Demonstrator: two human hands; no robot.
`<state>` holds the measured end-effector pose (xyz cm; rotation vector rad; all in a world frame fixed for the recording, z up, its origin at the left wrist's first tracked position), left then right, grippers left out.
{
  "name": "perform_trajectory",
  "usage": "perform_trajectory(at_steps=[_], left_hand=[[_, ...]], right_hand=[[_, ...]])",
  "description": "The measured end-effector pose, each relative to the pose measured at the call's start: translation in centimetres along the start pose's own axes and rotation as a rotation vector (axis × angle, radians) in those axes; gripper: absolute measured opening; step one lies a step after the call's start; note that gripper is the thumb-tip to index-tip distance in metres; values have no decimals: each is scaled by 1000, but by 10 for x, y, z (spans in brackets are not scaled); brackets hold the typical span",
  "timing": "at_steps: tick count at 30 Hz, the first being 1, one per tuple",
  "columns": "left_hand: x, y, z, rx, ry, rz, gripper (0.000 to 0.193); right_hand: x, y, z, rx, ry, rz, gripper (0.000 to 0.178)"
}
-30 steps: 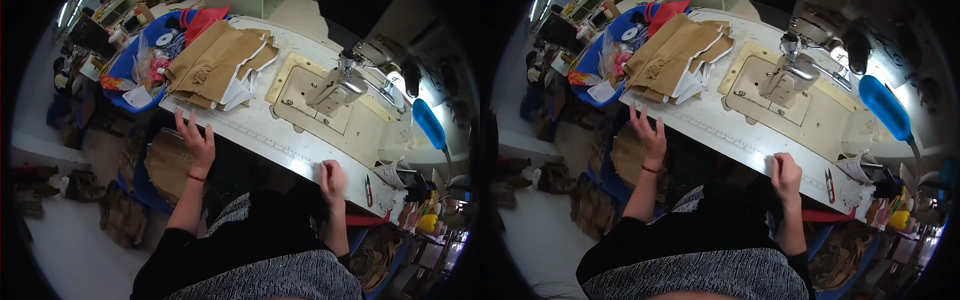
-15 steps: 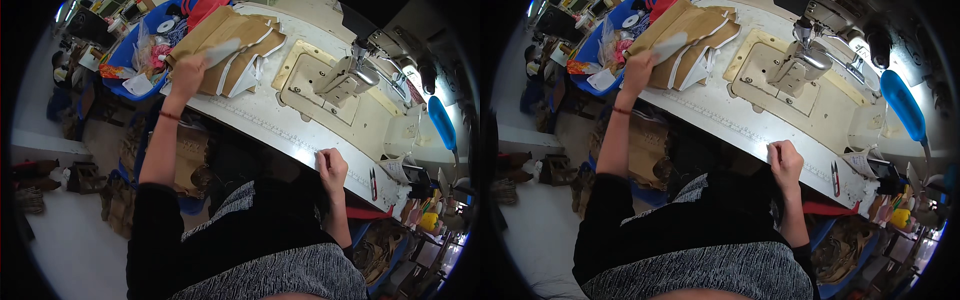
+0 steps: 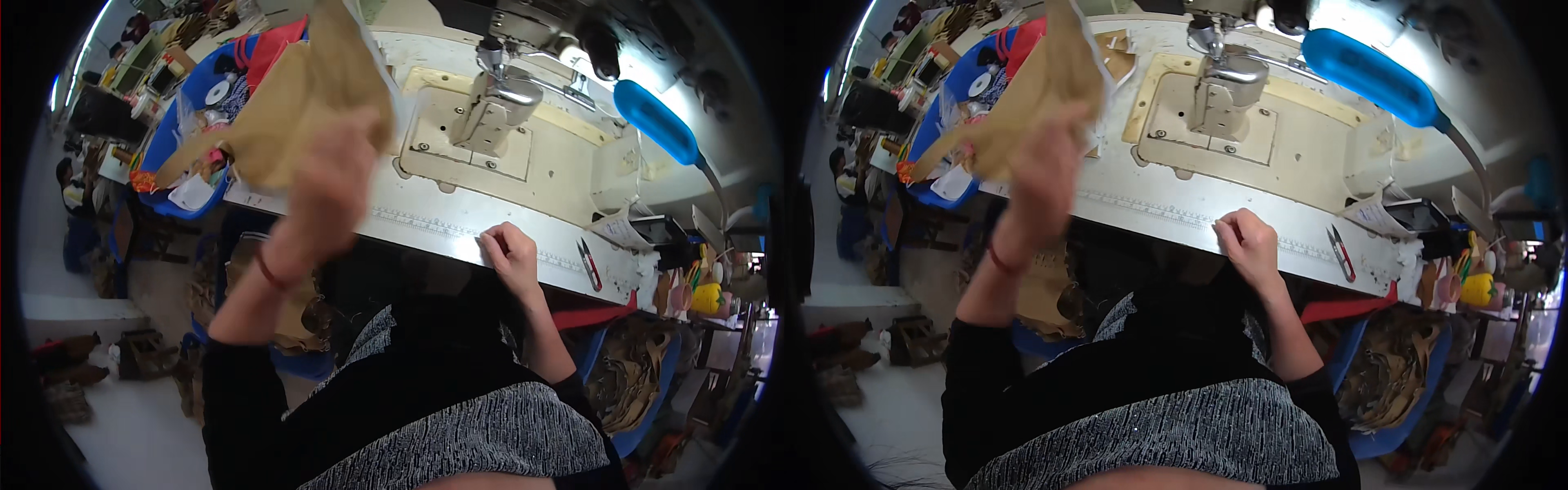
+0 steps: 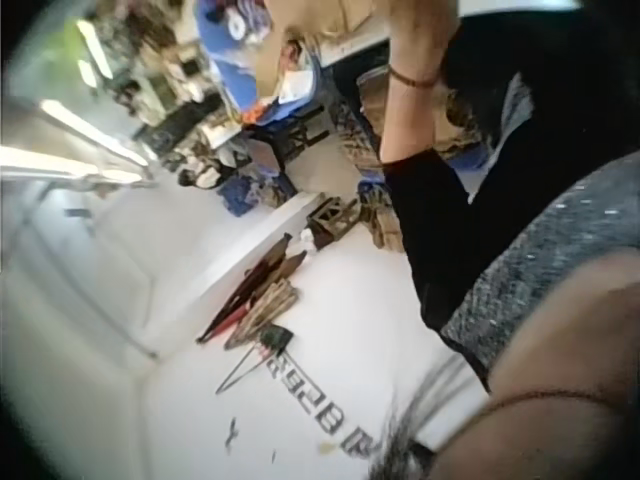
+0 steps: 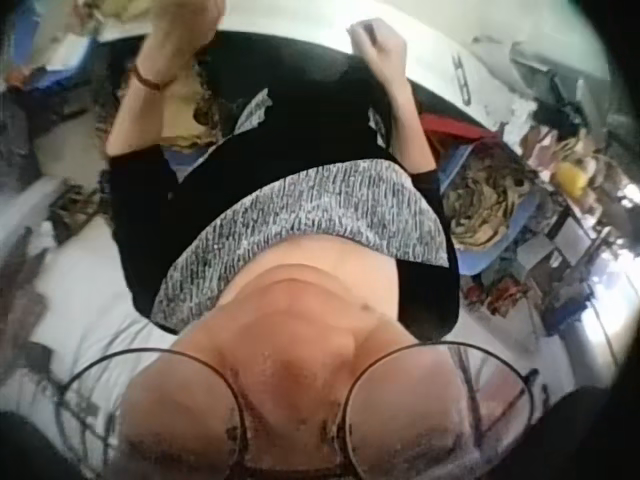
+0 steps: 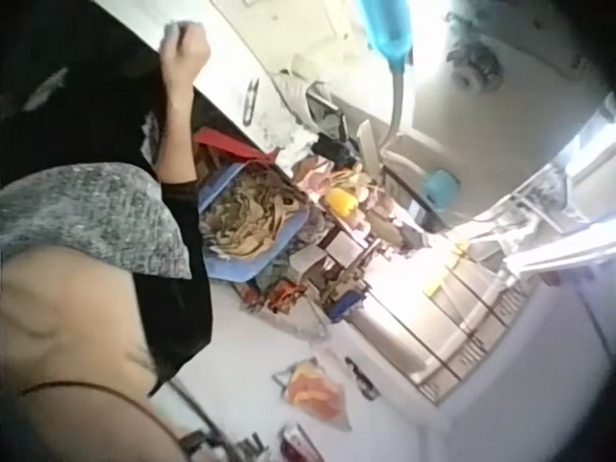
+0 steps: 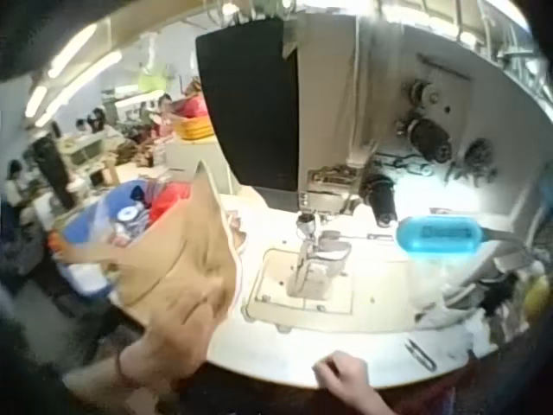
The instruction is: The person stitches fabric pieces using a sewing machine, turns and folds the fabric, trims excess thread using thread snips, and winds thread onto a sewing machine bobbin.
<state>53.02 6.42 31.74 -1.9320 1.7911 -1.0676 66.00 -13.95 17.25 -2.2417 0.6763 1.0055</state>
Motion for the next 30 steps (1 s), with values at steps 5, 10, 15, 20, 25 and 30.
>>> perform_trajectory(at_steps=[5,10,15,20,25,30], left_hand=[[85,59,66,-550,236,126,25],[16,31,69,-500,80,5,12],[-100,50,70,-372,-80,-232,15],[-140,72,66,-446,25,-333,29],[-142,83,80,-553,93,-566,33],[-120,89,87,-531,-60,-348,13]], right_hand=[[16,-25,-12,-13,-422,294,7],[-19,-46,-61,174,-534,211,7],[-118,-47,-107,266,-595,-233,5],[-129,-50,-98,182,-546,-187,6],[-74,-96,-55,89,-710,146,20],[-61,-147,-40,31,-949,49,24]])
Point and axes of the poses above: each hand's wrist, its own y-axis away from the middle knuckle, its own z-axis out of the palm, x = y × z, the point moved 7 cm from there along -y, towards the middle knuckle, and after that the axes turned 2 degrees about -x, right-handed, at the moved point
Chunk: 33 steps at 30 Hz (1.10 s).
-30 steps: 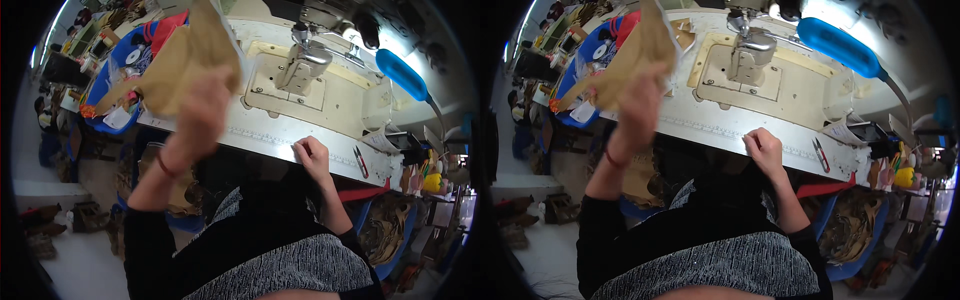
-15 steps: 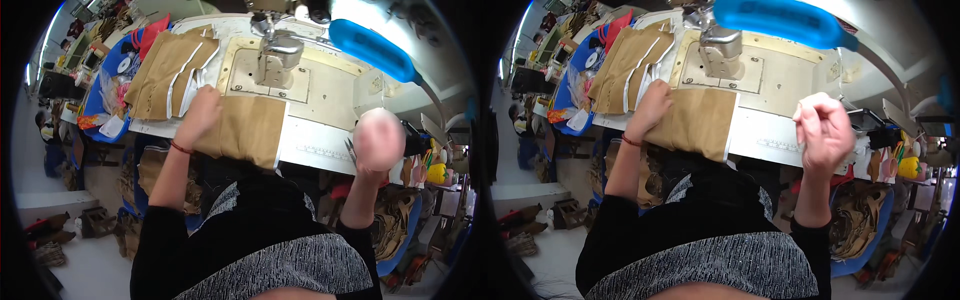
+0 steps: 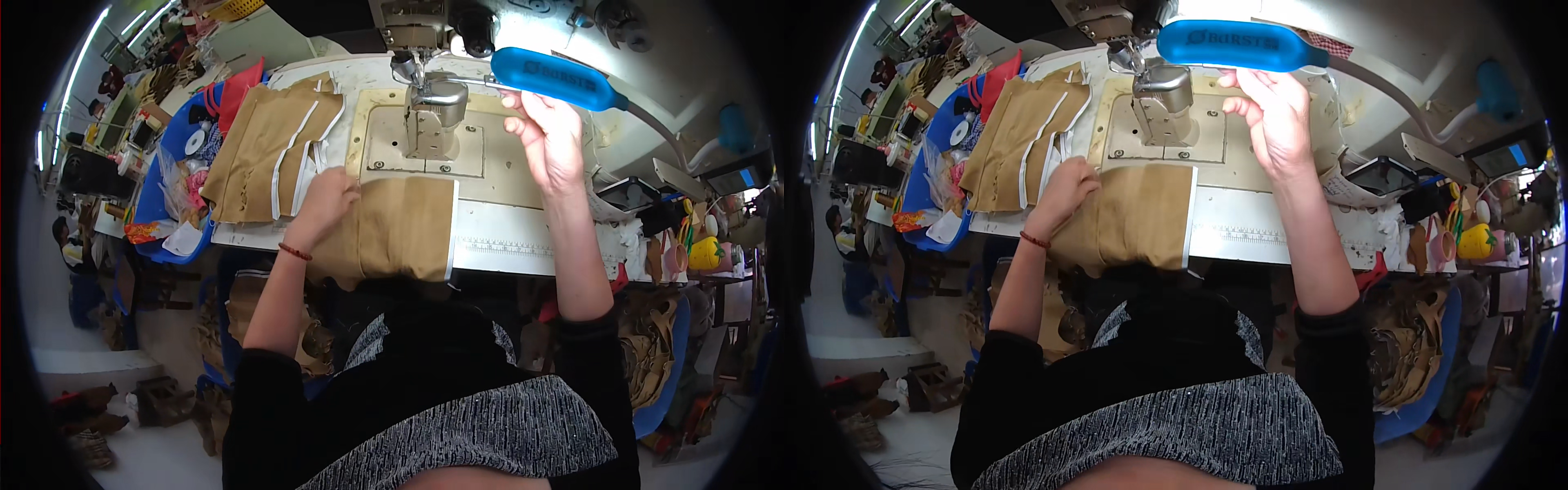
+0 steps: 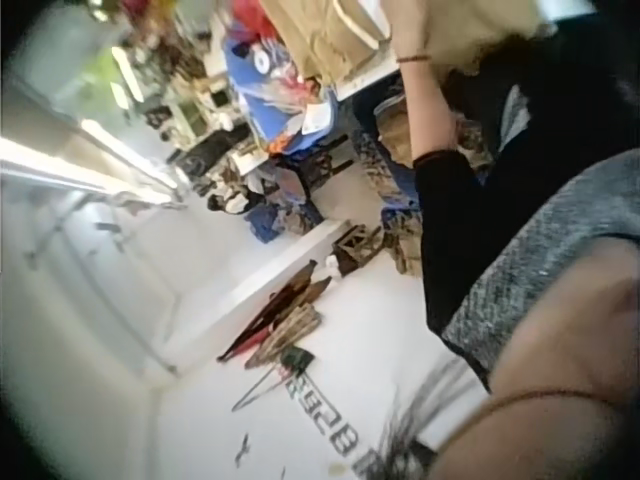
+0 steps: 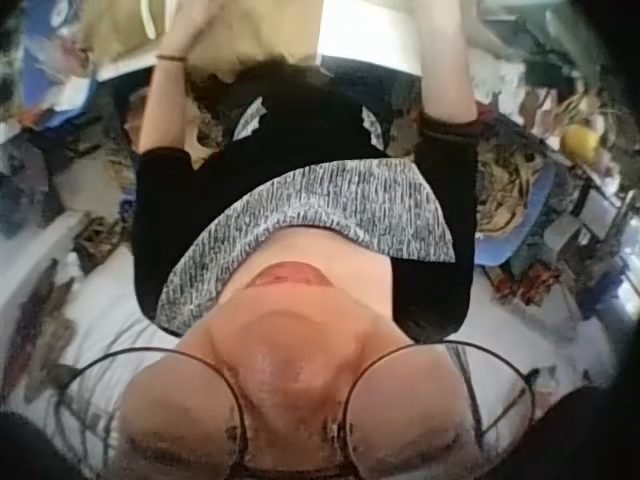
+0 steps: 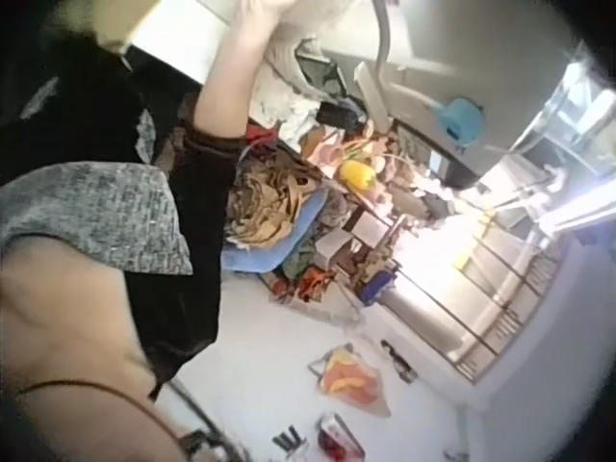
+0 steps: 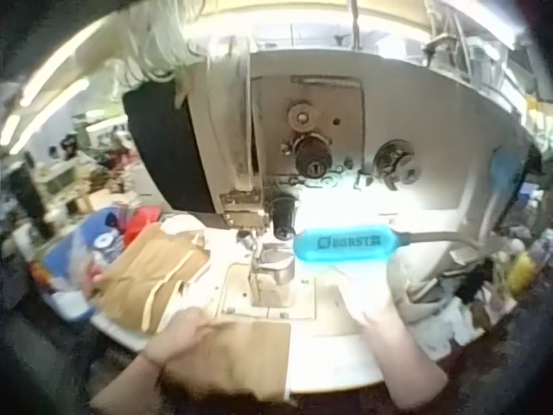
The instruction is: The person stitches fabric pieces using a sewing machine, turns and folds the fabric, trims excess thread using thread snips, and winds thread onto a sewing machine bobbin.
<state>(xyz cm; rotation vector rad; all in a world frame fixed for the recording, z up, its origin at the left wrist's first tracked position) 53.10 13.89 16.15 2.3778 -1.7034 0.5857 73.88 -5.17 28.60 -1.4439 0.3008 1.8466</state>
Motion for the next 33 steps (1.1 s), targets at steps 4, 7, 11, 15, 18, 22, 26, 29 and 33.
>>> perform_trajectory(at_steps=[4,7,11,15,18,22,26,29,33], left_hand=[[6,30,4,6,434,-5,11],[33,27,-17,-109,648,-83,10],[92,1,-61,-64,708,138,10],[103,-25,-71,-65,891,133,9],[101,-39,-83,-81,1029,8,9],[94,-48,-84,-84,1114,-110,11],[84,-56,-84,-98,1232,-177,10],[82,-59,-88,-39,1269,-211,9],[67,-69,-96,92,1144,-115,8]], right_hand=[[2,8,7,-22,-378,-148,23],[-12,15,12,-109,-397,-237,21],[8,41,53,-384,490,-116,22],[15,45,48,-489,825,-44,15],[11,38,32,-290,607,8,10],[6,22,18,-79,568,-38,7],[18,7,-2,53,493,-117,9],[19,4,-3,97,495,-155,11],[22,-3,4,89,459,-234,12]])
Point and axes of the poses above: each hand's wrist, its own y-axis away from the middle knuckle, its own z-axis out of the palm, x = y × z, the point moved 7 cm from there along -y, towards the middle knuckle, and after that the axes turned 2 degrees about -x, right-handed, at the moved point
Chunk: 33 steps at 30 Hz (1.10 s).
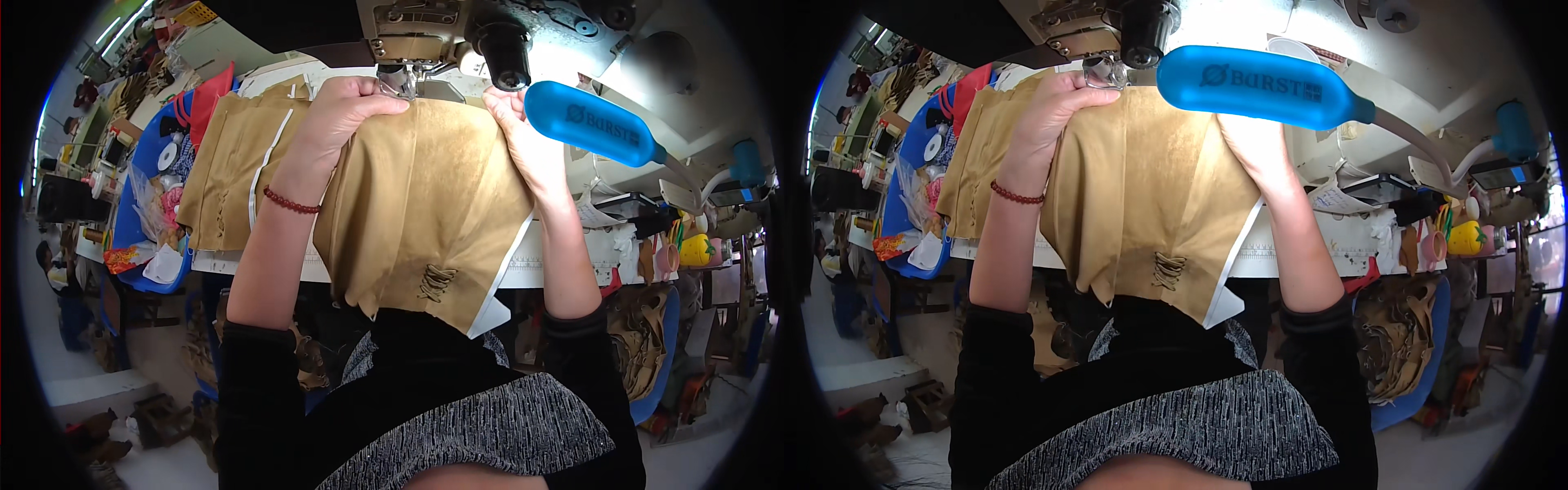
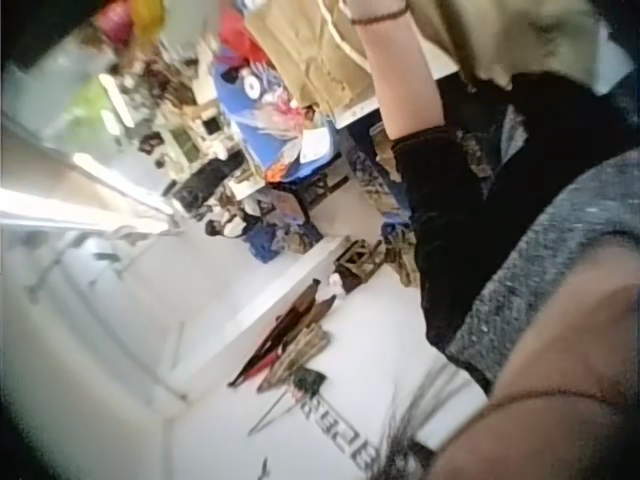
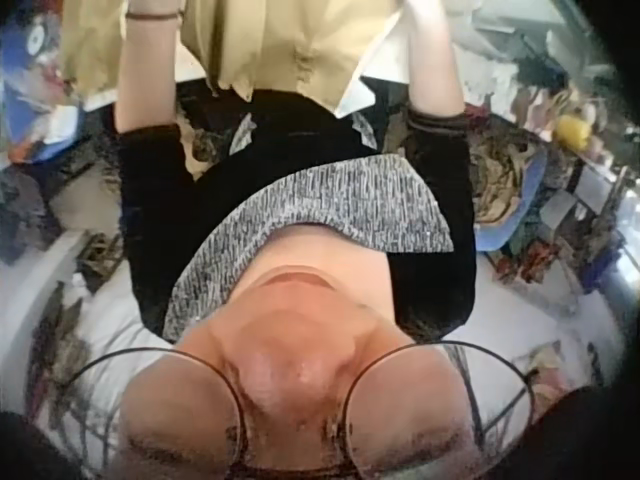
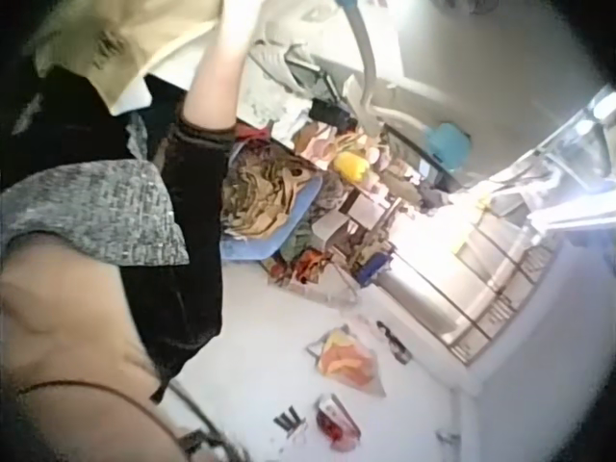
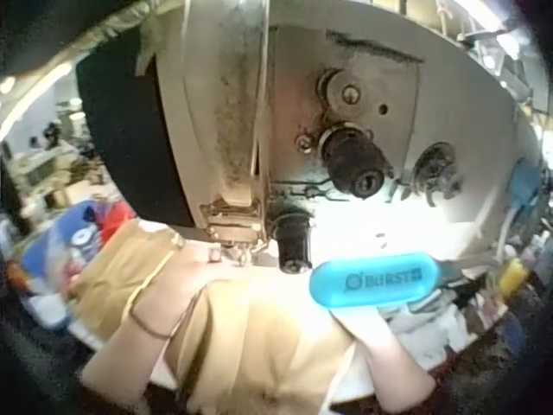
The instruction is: The person stitches fabric pieces using a sewing machine, turns and folds the fabric, trims excess thread using thread snips, and winds thread onto a sewing machine bobbin.
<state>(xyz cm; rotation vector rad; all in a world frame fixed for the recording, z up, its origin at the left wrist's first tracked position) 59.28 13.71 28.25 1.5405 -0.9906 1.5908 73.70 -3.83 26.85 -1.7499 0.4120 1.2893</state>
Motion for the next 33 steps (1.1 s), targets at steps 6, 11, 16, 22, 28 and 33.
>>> perform_trajectory(at_steps=[6,11,16,22,28,33], left_hand=[[9,-8,7,-60,-11,145,11],[1,-2,7,-3,-15,78,10],[-4,2,15,50,70,70,10],[-3,0,10,87,82,109,11],[-7,1,9,84,76,71,12],[-2,2,11,76,73,65,11]], right_hand=[[3,-2,-5,15,-5,55,13],[-61,33,-18,45,540,-431,13],[-135,93,-83,482,1182,-788,18],[-111,103,-146,553,1360,-475,16],[-105,105,-148,519,1447,-447,17],[-106,104,-150,541,1328,-422,17]])
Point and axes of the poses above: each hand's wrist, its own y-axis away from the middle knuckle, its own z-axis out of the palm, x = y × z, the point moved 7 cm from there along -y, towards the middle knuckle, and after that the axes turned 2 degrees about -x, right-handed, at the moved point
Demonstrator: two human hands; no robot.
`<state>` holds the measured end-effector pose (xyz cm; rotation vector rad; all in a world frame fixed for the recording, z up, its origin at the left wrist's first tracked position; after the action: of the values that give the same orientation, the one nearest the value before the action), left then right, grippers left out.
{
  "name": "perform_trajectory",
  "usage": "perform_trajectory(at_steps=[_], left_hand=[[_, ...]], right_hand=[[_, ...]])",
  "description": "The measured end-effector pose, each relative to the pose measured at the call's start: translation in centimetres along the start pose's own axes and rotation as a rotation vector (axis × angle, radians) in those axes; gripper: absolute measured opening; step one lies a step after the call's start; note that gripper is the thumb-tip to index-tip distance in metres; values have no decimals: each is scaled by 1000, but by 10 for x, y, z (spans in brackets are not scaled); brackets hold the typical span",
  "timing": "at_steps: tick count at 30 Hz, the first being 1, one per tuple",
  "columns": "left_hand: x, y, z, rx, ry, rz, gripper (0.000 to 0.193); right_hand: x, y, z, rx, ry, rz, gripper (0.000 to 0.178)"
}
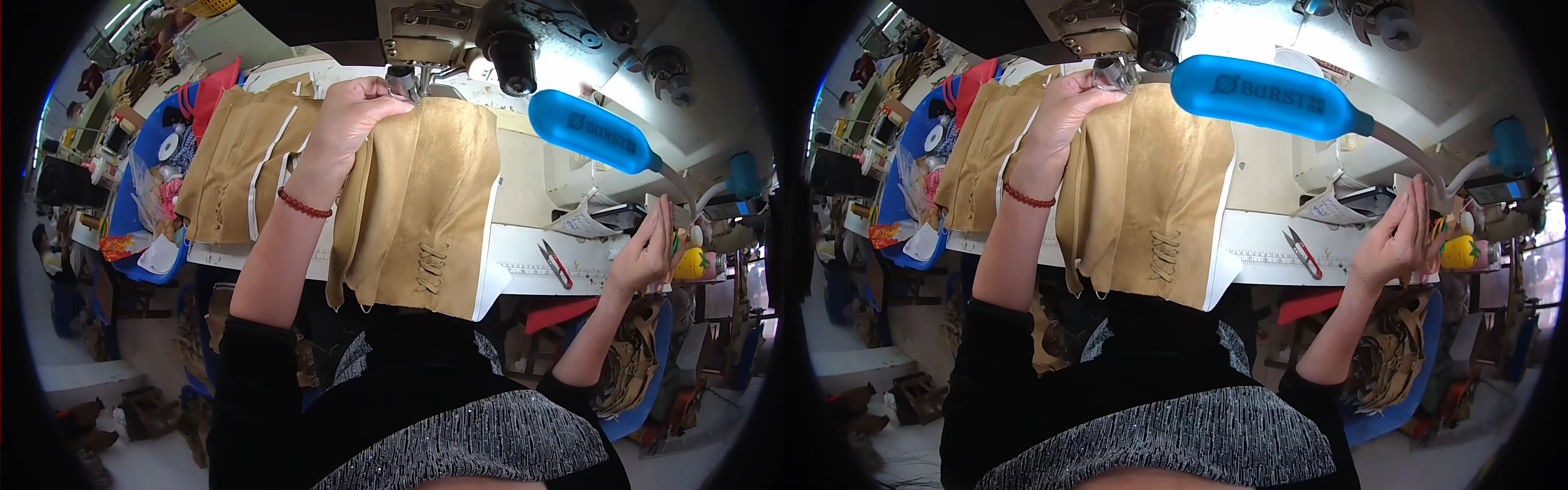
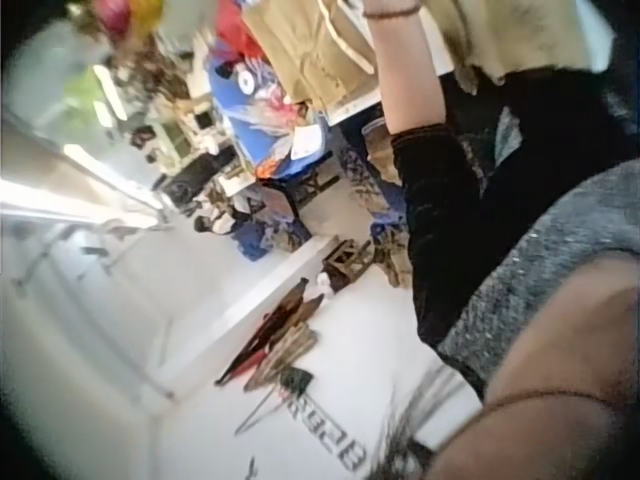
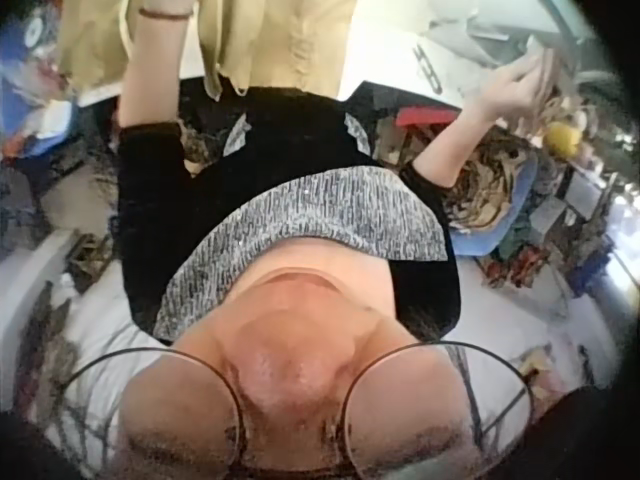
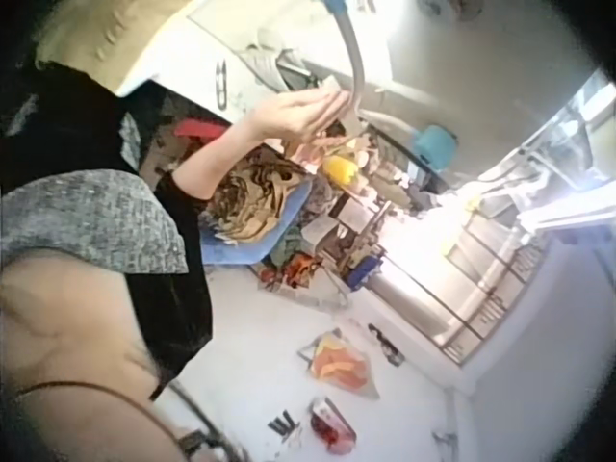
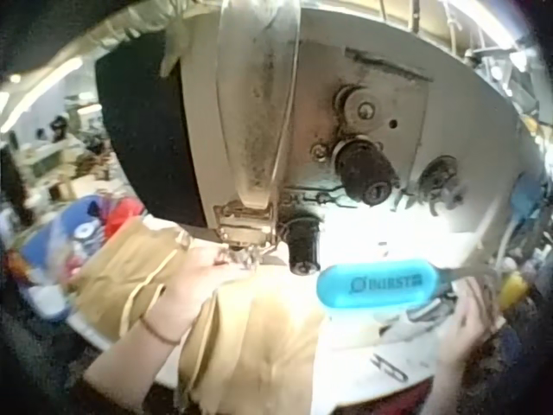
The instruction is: The person stitches fabric pieces using a sewing machine, turns and folds the fabric, trims excess thread using thread snips, and winds thread onto a sewing machine bobbin.
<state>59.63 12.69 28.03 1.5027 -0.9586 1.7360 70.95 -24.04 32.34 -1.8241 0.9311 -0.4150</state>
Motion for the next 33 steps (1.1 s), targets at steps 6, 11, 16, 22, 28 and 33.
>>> perform_trajectory(at_steps=[6,11,16,22,28,33], left_hand=[[-4,-4,1,-54,10,-21,9],[-4,-1,-10,0,-33,7,10],[-16,-3,-12,-45,-6,-35,14],[-13,-1,-5,7,97,-9,5],[-7,-2,-5,25,63,19,6],[-13,-1,-4,2,13,-22,7]], right_hand=[[-30,-5,-15,138,-77,-81,13],[-133,-13,31,-300,-731,-261,18],[-189,-28,81,-232,-502,-505,34],[-193,-20,90,-115,-610,-476,31],[-205,-28,87,-214,-551,-569,27],[-161,-13,97,-280,-541,-223,45]])
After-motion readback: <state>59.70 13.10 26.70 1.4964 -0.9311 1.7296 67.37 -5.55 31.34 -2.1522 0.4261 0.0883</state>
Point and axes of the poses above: each hand's wrist, its own y-axis away from the middle knuckle, its own z-axis out of the palm, x = y × z, the point moved 7 cm from there along -y, towards the middle knuckle, and after that the axes turned 2 degrees about -x, right-handed, at the moved point
